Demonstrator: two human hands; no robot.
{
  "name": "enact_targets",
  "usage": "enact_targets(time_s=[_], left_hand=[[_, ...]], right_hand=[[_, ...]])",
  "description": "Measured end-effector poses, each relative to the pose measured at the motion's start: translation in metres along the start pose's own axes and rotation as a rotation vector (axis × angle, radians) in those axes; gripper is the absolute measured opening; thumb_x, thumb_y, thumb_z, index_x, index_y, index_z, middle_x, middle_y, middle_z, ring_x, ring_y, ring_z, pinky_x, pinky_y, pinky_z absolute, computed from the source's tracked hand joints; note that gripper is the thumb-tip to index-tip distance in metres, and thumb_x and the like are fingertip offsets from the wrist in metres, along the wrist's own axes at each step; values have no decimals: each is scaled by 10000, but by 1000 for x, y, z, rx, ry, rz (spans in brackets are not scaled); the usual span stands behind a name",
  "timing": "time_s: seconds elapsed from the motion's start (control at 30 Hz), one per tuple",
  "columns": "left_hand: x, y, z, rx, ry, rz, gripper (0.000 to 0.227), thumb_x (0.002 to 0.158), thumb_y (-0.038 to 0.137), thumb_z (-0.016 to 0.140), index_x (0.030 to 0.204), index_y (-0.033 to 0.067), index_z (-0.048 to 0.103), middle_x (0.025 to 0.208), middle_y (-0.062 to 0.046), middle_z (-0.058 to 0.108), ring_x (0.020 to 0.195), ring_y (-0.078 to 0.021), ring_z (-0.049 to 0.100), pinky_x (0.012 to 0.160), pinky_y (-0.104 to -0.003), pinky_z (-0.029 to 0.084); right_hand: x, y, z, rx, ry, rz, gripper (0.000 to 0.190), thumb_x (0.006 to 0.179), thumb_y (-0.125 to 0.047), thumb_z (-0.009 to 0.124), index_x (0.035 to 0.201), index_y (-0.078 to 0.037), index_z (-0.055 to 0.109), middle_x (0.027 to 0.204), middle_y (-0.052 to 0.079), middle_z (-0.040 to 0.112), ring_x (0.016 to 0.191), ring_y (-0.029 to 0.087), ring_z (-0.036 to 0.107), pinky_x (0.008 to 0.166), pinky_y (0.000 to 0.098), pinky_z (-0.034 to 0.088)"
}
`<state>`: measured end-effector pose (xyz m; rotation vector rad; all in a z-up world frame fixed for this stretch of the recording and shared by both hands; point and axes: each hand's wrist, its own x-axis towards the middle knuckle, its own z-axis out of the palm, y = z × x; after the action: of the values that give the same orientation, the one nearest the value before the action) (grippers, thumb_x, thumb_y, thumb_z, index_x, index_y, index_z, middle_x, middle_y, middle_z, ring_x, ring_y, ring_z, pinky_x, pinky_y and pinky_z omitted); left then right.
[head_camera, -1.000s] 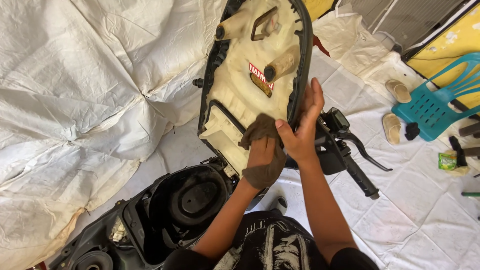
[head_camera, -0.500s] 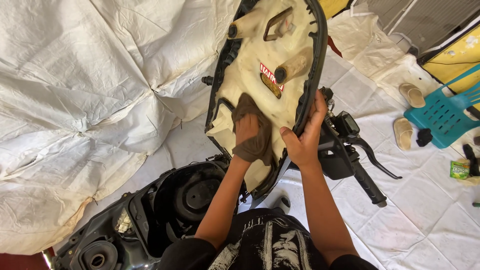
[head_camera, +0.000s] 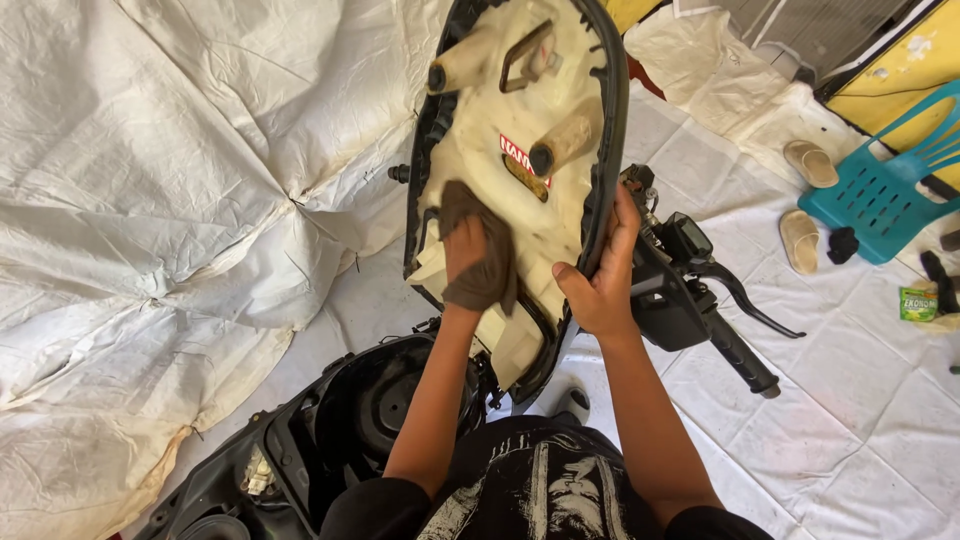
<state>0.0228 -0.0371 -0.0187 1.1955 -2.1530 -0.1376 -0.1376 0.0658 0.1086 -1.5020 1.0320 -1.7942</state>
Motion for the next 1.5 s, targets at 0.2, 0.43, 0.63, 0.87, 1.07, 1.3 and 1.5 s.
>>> enact_targets(time_s=[0.2,0.43,0.63,0.87,1.07,1.3,1.5], left_hand=[[15,-5,14,72,333,-116,644,928,335,593,1352,-137,477,1222,-291,555,1126,-459,536,1006,-532,388],[-29,61,-36,95,79,118,562,914,337,597,1281,-85,540,1227,-292,555,1166,-491,529,1059,-599,385],[-12,-5,11,54,-77,-166,549,973,359,582,1322,-59,521,1260,-283,559,1239,-466,532,1100,-592,381],[-7,-6,-11,40,77,-109,660,1007,339,565,1457,-121,420,1411,-343,469,1354,-491,435,1203,-630,299],[-49,23,-15,82,-36,-20,709,930,396,594,1440,-72,441,1484,-356,419,1422,-509,340,1125,-655,225],[2,-23,-1,99,27,-227,805,907,460,589,1450,-105,403,1466,-269,463,1378,-428,412,1102,-652,254],[-29,20,-31,163,117,-154,723,976,445,551,1454,-87,448,1402,-286,530,1361,-433,468,1137,-627,281]], right_hand=[[-1,5,-1,41,18,-12,991,860,-131,680,1662,-19,110,1673,186,303,1556,275,353,1324,413,288],[-3,8,-1,42,39,-9,990,886,-243,727,1657,-12,151,1654,182,328,1525,259,370,1320,409,305],[-1,5,-1,5,30,-17,970,875,-194,703,1654,-10,154,1665,183,322,1540,263,352,1334,409,279],[-5,6,0,49,42,15,969,855,-162,692,1648,-10,157,1647,174,338,1540,262,369,1314,406,297],[-4,6,2,-12,60,3,973,845,-156,704,1651,-15,178,1662,159,330,1533,252,351,1333,400,269],[-4,11,4,-5,74,-3,996,829,-137,705,1657,-28,162,1656,158,337,1556,258,356,1329,399,273],[-9,10,3,-7,93,11,1011,822,-148,713,1659,-25,160,1642,161,365,1520,252,377,1305,380,279]])
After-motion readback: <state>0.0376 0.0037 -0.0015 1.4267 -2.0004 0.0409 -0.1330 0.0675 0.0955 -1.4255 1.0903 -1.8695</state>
